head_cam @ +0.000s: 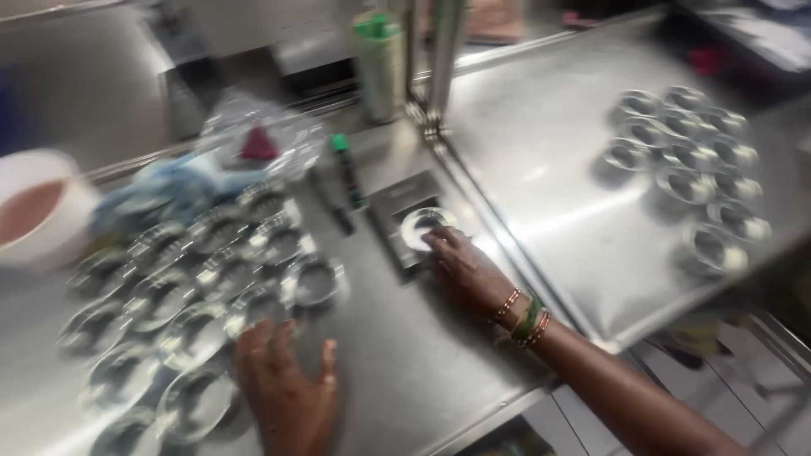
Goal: The worker marks metal ring components with a marker and then tests them against a quality control gauge.
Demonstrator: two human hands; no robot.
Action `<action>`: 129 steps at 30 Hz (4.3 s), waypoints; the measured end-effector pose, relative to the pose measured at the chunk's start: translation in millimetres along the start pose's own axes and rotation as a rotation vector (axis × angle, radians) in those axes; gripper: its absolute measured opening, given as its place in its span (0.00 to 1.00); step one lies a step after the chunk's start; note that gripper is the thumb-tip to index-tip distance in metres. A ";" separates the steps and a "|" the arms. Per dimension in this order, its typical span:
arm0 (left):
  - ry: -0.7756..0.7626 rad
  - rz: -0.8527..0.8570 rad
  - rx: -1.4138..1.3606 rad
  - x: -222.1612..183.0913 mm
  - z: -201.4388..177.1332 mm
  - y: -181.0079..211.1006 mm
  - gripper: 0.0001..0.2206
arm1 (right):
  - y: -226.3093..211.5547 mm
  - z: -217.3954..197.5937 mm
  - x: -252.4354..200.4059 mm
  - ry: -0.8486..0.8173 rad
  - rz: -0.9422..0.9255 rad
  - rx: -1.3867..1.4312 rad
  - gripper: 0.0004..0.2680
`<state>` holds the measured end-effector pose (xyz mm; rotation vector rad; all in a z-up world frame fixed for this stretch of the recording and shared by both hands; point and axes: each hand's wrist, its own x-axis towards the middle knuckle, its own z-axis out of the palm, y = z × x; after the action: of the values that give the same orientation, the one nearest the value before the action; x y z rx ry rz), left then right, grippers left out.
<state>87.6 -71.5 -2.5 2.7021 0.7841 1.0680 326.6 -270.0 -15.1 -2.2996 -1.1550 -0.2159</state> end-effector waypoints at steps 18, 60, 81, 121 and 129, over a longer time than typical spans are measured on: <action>-0.677 0.139 -0.235 20.2 86.8 168.2 0.17 | 176.8 -123.9 -161.1 0.280 0.845 -0.385 0.13; -0.545 0.089 -0.065 32.4 184.8 169.8 0.17 | 302.3 -110.7 -31.6 0.068 0.421 -0.541 0.15; -0.782 0.161 0.128 13.3 -4.7 -1.5 0.18 | -18.5 -29.5 -49.2 -0.049 -0.110 0.021 0.05; -0.969 0.304 -0.237 -52.6 -23.1 38.2 0.15 | 36.0 -82.5 -87.6 -0.011 0.141 0.116 0.06; -0.546 0.096 0.002 -134.1 -52.7 -113.5 0.20 | -9.3 -12.1 -41.6 -0.192 -0.005 -0.050 0.05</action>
<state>-77.5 -46.5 -78.3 2.8400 0.5572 0.2987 294.9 -301.0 -16.9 -2.4031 -1.2615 -0.0258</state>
